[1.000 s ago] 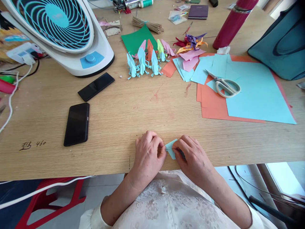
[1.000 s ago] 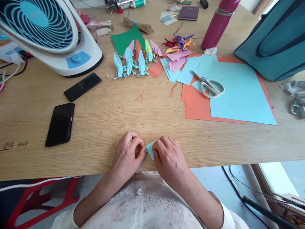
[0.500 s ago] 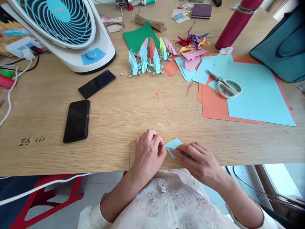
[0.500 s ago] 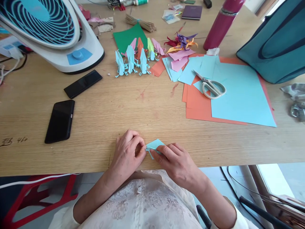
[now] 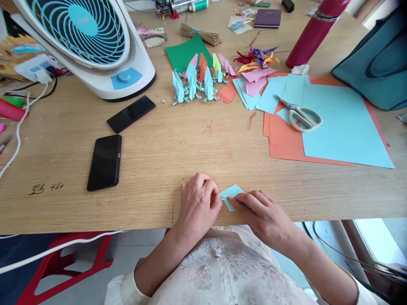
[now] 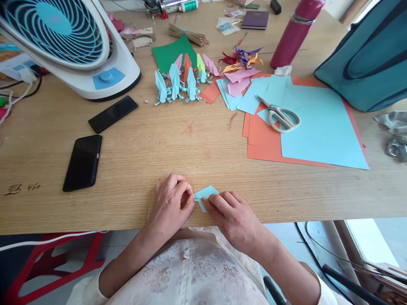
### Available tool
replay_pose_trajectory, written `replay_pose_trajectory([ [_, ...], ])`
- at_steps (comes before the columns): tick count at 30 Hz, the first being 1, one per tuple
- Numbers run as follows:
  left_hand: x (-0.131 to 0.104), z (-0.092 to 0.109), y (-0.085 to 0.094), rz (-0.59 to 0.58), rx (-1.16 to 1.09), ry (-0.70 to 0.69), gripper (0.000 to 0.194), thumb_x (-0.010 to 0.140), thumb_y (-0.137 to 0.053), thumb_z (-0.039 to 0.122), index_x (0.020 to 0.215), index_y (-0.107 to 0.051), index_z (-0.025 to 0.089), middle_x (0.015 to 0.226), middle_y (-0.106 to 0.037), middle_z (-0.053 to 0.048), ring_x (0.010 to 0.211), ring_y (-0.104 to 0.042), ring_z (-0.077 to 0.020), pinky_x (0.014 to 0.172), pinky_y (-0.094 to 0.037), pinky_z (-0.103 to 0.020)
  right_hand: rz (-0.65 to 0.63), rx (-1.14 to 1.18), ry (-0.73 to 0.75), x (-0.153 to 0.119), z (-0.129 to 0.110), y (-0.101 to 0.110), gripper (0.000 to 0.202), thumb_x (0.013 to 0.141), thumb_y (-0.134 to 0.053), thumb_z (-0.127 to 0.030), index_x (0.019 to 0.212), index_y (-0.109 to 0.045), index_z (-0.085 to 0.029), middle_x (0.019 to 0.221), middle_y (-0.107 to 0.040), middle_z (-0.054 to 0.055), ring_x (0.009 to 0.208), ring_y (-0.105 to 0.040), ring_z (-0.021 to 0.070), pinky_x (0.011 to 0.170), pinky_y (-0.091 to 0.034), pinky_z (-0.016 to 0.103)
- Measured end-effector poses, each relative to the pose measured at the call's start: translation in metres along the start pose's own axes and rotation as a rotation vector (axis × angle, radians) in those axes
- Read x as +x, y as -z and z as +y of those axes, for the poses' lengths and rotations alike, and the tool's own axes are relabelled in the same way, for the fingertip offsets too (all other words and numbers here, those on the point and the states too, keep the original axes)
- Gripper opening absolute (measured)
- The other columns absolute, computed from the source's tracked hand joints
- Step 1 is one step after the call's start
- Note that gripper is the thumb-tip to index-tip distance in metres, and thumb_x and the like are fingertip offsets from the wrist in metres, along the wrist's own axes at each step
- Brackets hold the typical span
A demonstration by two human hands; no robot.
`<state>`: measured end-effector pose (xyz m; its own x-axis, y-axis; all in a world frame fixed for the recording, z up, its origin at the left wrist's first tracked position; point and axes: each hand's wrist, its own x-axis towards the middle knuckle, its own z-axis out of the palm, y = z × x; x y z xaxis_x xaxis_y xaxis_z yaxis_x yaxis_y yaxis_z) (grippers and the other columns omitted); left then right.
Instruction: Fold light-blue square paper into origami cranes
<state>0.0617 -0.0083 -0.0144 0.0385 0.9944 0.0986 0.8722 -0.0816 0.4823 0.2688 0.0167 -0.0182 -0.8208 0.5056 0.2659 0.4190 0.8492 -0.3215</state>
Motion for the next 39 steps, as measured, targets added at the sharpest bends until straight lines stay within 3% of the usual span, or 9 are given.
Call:
replay_pose_trajectory([
  [7,-0.001,-0.008,0.003,-0.004,-0.093,-0.05,0.015,0.086,-0.056,0.008,0.094,-0.058,0.02,0.099,-0.057,-0.003,0.096,-0.057,-0.0197,0.084,-0.04,-0.038,0.007,0.025,-0.019,0.0,0.0,-0.002,0.033,0.099,-0.042,-0.008,0.129,-0.055,-0.01,0.1,-0.062,0.013,0.082,-0.052,0.0226,0.073,-0.045,0.037],
  [10,-0.006,-0.015,0.009,0.009,-0.104,-0.214,0.029,0.091,-0.05,0.005,0.112,-0.061,0.023,0.105,-0.058,-0.004,0.098,-0.057,-0.0181,0.085,-0.043,-0.036,0.007,0.017,-0.003,0.0,0.001,-0.003,0.034,0.098,-0.043,-0.007,0.13,-0.055,-0.009,0.1,-0.061,0.013,0.084,-0.052,0.0233,0.073,-0.045,0.038],
  [13,-0.012,-0.022,0.014,0.026,0.03,-0.426,0.042,0.094,-0.045,0.002,0.125,-0.06,0.026,0.114,-0.06,-0.007,0.095,-0.057,-0.0182,0.084,-0.045,-0.037,0.015,0.011,-0.002,-0.001,0.003,-0.006,0.037,0.098,-0.042,-0.008,0.134,-0.053,-0.012,0.103,-0.061,0.014,0.087,-0.053,0.0241,0.075,-0.045,0.039],
  [16,-0.018,-0.026,0.015,0.005,0.171,-0.532,0.045,0.095,-0.044,0.003,0.131,-0.059,0.025,0.123,-0.062,-0.009,0.1,-0.056,-0.022,0.087,-0.045,-0.04,0.022,0.019,-0.006,-0.003,0.003,-0.009,0.04,0.099,-0.042,-0.008,0.137,-0.051,-0.013,0.104,-0.061,0.013,0.087,-0.052,0.0238,0.076,-0.045,0.039],
  [28,-0.031,-0.03,0.006,-0.034,0.231,-0.461,0.048,0.093,-0.048,0.008,0.14,-0.053,0.02,0.141,-0.057,-0.008,0.109,-0.051,-0.0241,0.094,-0.044,-0.044,0.057,0.034,-0.021,-0.002,-0.004,-0.003,0.03,0.1,-0.045,-0.014,0.127,-0.057,-0.008,0.102,-0.06,0.015,0.089,-0.055,0.0237,0.075,-0.051,0.039],
  [36,-0.032,-0.022,0.008,-0.054,0.29,-0.427,0.045,0.093,-0.049,0.009,0.137,-0.055,0.018,0.142,-0.058,-0.007,0.11,-0.052,-0.024,0.095,-0.043,-0.043,0.074,-0.067,-0.039,-0.009,-0.008,-0.017,0.029,0.098,-0.046,-0.009,0.124,-0.059,-0.01,0.106,-0.062,0.015,0.095,-0.055,0.0253,0.077,-0.052,0.041],
  [39,-0.029,-0.016,0.013,-0.065,0.343,-0.441,0.041,0.094,-0.049,0.011,0.134,-0.057,0.018,0.137,-0.061,-0.008,0.109,-0.054,-0.0247,0.095,-0.041,-0.045,0.066,-0.101,-0.062,-0.008,-0.01,-0.019,0.031,0.097,-0.051,-0.014,0.127,-0.058,-0.007,0.103,-0.062,0.016,0.091,-0.055,0.0258,0.075,-0.053,0.041],
])
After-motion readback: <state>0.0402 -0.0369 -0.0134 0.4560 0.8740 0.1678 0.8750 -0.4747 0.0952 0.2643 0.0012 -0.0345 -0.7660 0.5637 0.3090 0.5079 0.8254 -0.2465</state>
